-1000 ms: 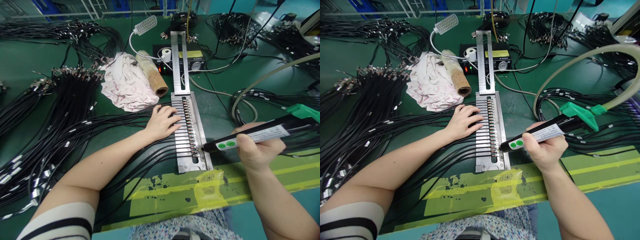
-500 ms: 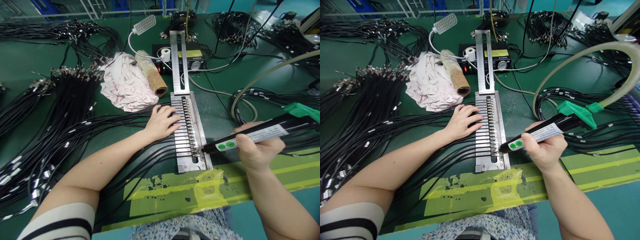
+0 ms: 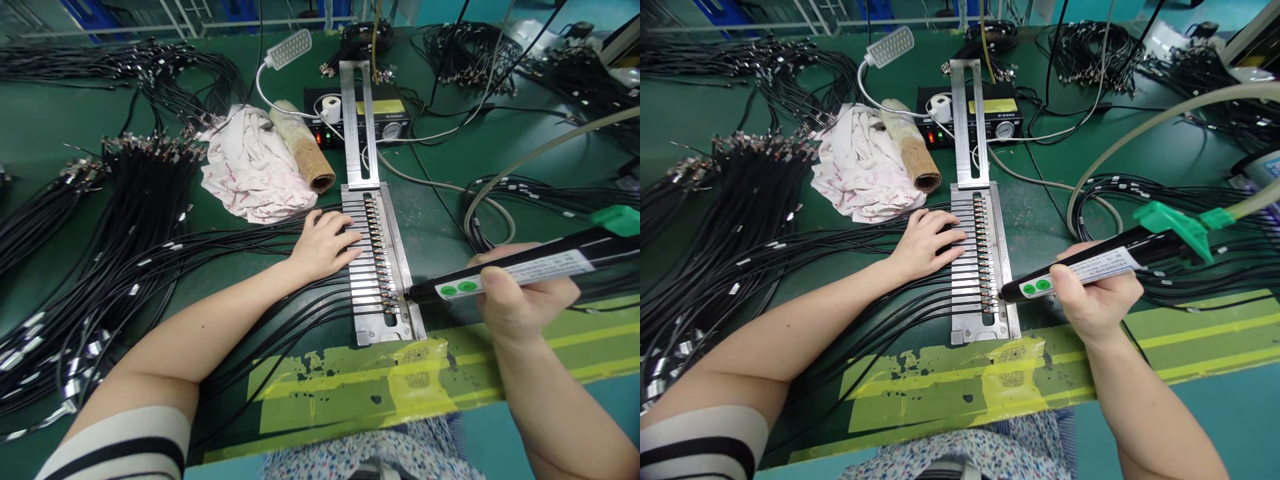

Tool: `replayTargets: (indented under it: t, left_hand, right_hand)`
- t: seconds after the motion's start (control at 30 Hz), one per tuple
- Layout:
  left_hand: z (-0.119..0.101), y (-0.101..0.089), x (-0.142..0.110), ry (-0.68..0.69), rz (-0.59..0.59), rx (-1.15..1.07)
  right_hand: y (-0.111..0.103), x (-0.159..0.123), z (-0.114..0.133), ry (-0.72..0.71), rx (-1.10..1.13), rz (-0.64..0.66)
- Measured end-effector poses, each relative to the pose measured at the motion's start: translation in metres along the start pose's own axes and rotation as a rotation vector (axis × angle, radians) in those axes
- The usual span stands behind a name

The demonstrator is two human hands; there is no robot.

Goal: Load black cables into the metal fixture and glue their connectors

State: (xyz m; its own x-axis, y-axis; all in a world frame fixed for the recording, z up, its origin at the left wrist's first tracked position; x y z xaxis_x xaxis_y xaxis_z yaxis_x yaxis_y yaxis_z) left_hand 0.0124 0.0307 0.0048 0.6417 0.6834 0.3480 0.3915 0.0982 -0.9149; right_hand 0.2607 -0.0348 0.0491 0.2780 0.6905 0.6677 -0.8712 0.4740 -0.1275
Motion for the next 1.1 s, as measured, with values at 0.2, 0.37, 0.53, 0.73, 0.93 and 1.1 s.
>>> replayTargets:
  t: [0.2, 0.37, 0.53, 0.73, 0.93, 1.1]
  left_hand:
    - [-0.0002, -0.0003, 0.0003, -0.007, 0.005, -0.004]
    - [0.0, -0.0003, 0.0002, -0.008, 0.007, -0.005]
    - [0.0002, 0.0, 0.0, -0.012, 0.01, -0.017]
    - [-0.0002, -0.0004, 0.0001, -0.013, 0.025, -0.014]
    - [-0.0004, -0.0007, 0.0005, -0.01, 0.018, -0.003]
    - [-0.0008, -0.0012, 0.0004, -0.013, 0.017, -0.008]
  right_hand:
    - [-0.0014, -0.0007, 0.0012, 0.062, 0.026, 0.015]
    - [0.0013, -0.0019, 0.0025, 0.012, 0.019, 0.039]
    - [0.0014, -0.0027, 0.002, 0.003, -0.008, 0.05]
    - [0.0029, -0.0016, 0.0046, -0.03, -0.008, 0.08]
    - [0.0038, -0.0005, 0.0066, -0.05, -0.034, 0.076]
    - [0.0028, -0.0012, 0.0068, -0.044, -0.03, 0.091]
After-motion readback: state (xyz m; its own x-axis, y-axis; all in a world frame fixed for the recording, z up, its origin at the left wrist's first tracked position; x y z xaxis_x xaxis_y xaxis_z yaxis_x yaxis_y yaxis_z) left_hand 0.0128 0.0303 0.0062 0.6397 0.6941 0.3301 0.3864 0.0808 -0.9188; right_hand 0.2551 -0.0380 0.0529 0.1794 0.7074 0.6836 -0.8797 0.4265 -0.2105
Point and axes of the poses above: each hand's wrist, its own x-axis towards the middle knuckle, its own y-axis out of the palm, z = x × y, the point moved 3 cm from there along x, towards the middle knuckle, and after that the axes turned 3 degrees about y, right-handed, at the moved point
